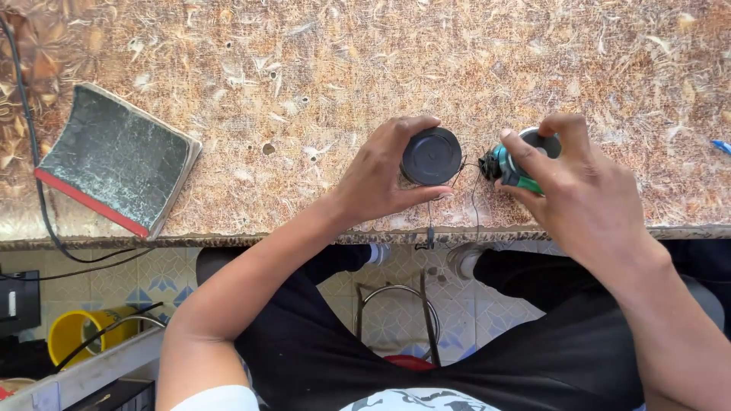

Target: The person disassembles a small cylindrical electronic device using a screwdriver, removes the cover, and manipulates internal components including wires and a circuit board. They then reassemble the device by placing the cover back on and securing it.

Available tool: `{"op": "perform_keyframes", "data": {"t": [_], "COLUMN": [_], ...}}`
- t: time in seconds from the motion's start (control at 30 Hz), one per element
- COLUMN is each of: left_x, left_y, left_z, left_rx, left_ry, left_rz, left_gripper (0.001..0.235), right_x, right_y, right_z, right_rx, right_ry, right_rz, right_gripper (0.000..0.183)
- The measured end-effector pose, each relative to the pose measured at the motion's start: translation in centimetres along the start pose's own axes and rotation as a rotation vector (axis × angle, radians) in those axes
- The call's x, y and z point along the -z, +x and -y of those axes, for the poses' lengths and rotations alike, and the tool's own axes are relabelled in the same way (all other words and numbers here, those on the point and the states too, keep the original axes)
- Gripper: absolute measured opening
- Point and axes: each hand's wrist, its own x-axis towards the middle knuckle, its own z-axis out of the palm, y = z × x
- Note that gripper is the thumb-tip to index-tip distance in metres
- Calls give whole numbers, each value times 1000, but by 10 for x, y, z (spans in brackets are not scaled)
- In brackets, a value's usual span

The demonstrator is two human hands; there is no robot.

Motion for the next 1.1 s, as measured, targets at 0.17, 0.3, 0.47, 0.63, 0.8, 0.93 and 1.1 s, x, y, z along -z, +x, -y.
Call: {"op": "perform_keyframes", "data": {"t": [0.17,0.3,0.47,0.63,0.8,0.93,1.1], "left_x": [-3,-13,-16,-13,-15,-14,-18], "left_y": [-6,-12,-9,-16,-15,-14,-15], "left_z": [2,3,-4,-7,1,4,8], "left_rx": [-55,-152,-330,-418,-342,-296,-182], "left_ry": [6,0,139,267,133,90,-1], "left_rz": [36,64,31,21,-68,-106,-100], "left_gripper": [83,86,79,79,93,93,95], "right_x": [-4,-22,-6,-16,-46,-33,-58], "right_y": [-1,-7,3,-4,-22,-22,-30], "right_z": [-5,-7,35,53,65,67,43], "right_rx": [8,-1,107,157,223,278,98], "right_ry": [43,297,637,663,753,783,980], "right_rz": [-51,-286,-313,-277,-319,-311,-462], "right_gripper": [59,38,35,25,8,14,13]}}
